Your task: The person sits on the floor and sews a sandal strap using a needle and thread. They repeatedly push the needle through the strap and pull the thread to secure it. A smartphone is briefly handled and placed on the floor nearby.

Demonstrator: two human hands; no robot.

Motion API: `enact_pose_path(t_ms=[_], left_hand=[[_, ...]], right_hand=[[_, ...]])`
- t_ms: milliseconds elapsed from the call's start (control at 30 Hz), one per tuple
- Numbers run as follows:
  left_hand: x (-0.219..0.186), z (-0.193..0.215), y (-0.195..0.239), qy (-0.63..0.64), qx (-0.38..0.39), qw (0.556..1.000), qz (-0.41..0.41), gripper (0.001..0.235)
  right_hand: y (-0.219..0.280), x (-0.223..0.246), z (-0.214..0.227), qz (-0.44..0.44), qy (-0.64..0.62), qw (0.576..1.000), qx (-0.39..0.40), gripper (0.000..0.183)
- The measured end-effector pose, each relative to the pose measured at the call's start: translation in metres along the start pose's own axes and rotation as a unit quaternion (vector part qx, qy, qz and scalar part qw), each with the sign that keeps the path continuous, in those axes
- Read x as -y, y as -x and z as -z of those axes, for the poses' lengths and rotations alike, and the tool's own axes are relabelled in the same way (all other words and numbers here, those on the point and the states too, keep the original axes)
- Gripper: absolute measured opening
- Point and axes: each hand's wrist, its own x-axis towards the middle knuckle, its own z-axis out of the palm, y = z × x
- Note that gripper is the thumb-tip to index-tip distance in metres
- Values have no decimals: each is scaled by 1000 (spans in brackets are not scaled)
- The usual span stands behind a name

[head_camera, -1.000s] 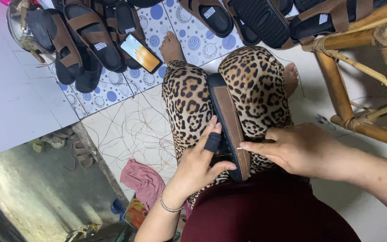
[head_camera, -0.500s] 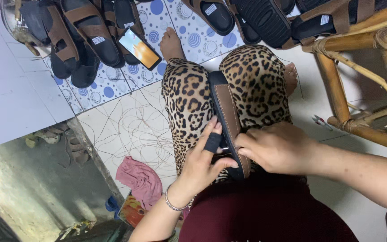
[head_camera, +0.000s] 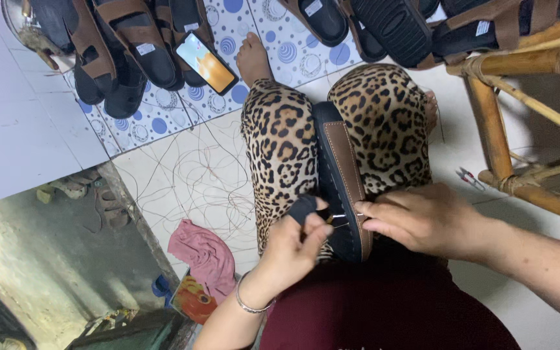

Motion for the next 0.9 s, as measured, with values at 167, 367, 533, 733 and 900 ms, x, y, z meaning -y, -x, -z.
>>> enact_pose_path(t_ms=[167, 367, 533, 733, 900], left_hand=[[-14, 0, 3, -24, 36, 996, -77, 40], [-2, -14, 10, 28, 69, 990, -121, 63], [14, -29, 21, -12, -23, 984, -177, 62], [17, -26, 21, 97, -105, 985, -98, 64], [-7, -11, 10, 55, -36, 998, 4, 69]], right_hand=[[18, -13, 2, 8, 52, 995, 82, 49], [16, -10, -4, -14, 21, 995, 94, 53], [-8, 15, -10, -20, 4, 994, 106, 24], [-18, 9, -11, -60, -62, 988, 127, 22], [-6, 11, -6, 6, -16, 1000, -11, 26]])
